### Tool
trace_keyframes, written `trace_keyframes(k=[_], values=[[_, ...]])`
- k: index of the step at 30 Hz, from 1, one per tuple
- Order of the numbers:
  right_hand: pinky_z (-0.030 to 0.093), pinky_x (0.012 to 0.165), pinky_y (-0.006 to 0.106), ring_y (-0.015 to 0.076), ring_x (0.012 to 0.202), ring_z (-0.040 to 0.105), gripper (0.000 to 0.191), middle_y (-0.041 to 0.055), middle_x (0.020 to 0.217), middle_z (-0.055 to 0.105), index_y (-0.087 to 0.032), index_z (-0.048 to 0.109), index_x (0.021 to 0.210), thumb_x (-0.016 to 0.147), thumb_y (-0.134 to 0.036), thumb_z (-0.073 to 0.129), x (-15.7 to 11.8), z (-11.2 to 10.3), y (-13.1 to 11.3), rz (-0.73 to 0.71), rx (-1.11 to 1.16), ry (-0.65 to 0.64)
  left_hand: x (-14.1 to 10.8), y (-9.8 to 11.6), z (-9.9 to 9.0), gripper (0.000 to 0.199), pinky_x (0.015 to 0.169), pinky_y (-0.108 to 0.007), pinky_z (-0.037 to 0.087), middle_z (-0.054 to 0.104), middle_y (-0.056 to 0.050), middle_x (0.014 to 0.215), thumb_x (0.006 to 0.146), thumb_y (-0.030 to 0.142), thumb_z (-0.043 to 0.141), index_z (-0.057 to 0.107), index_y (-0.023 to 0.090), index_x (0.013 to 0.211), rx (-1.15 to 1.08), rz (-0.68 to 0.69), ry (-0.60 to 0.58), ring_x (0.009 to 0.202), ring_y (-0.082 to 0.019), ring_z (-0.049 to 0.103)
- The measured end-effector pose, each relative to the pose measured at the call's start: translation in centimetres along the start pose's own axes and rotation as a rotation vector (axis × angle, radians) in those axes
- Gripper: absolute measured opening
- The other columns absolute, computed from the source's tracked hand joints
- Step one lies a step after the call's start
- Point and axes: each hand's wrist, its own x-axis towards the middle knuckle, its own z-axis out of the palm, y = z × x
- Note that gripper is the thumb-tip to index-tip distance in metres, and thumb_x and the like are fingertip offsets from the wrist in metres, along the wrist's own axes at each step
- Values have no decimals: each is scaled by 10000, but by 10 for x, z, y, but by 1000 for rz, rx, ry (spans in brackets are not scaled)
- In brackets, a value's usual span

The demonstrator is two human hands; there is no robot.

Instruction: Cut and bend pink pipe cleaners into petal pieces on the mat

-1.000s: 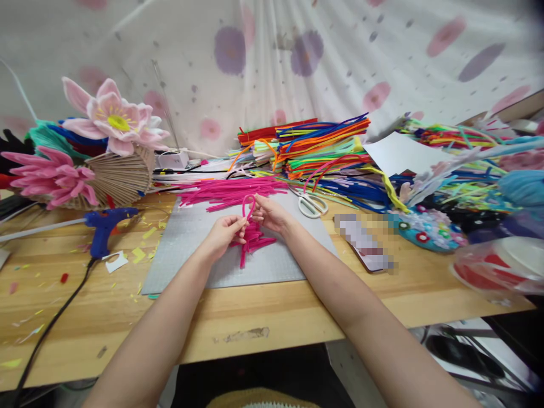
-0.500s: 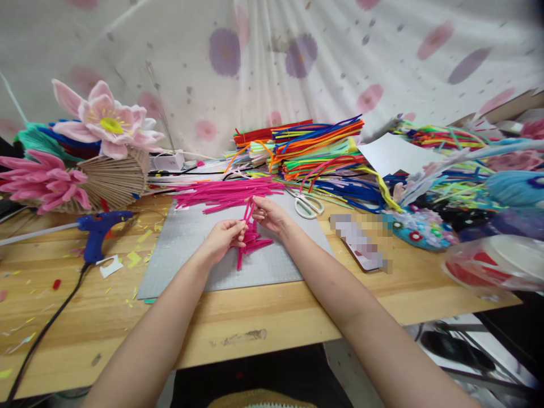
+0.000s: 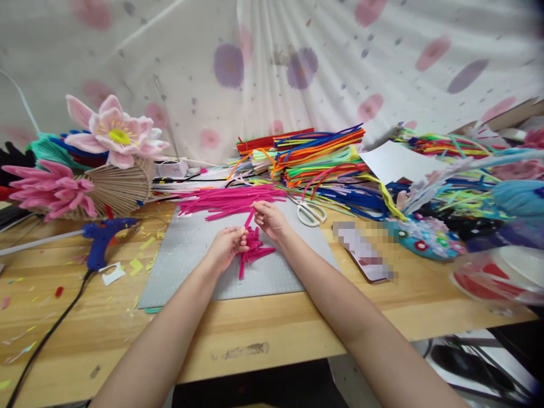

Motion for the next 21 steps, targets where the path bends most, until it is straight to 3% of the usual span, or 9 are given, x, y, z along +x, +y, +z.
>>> trace_keyframes(k=[4, 11, 15, 17, 19, 21], values=[[202, 377, 173, 22, 389, 305, 240, -72, 449, 403, -158, 504, 582, 607, -308, 689, -1, 0, 0, -49, -90, -8, -1, 4, -1, 161, 391, -121, 433, 473, 19, 500, 779, 71, 468, 545, 88, 639, -68, -46, -2, 402, -25, 458], [201, 382, 191, 26, 371, 282, 193, -74, 441, 406, -171, 469, 561, 606, -267, 630, -1, 7, 4, -179, -165, 161, -2, 10, -1, 148, 391, -112, 420, 471, 22, 498, 766, 77, 479, 532, 101, 630, -81, -114, 17, 388, -20, 443], [223, 393, 199, 32, 378, 297, 228, -60, 466, 437, -175, 457, 548, 633, -329, 603, 0, 5, 7, -162, -337, 177, 2, 20, -16, 100, 406, -129, 399, 482, 18, 525, 738, 125, 518, 545, 106, 644, 13, -144, 17, 418, -30, 453], [251, 419, 204, 43, 408, 335, 246, -48, 493, 462, -171, 487, 557, 648, -371, 595, 0, 1, 10, -139, -490, 108, 8, 25, -30, 109, 404, -157, 368, 483, 17, 536, 737, 181, 522, 547, 116, 653, 176, -24, 119, 431, -48, 450], [271, 451, 210, 56, 448, 367, 242, -40, 512, 476, -164, 529, 576, 649, -385, 595, -1, -3, 12, -96, -649, 29, 15, 26, -47, 153, 441, -193, 363, 486, 16, 551, 748, 277, 519, 551, 144, 680, 452, 221, 351, 472, -82, 462], [280, 482, 214, 67, 488, 386, 218, -37, 527, 485, -157, 568, 595, 626, -368, 618, -3, -8, 13, -64, -791, -62, 23, 24, -60, 150, 555, -236, 397, 543, -14, 653, 740, 311, 526, 578, 172, 718, 884, 455, 574, 608, -129, 517]])
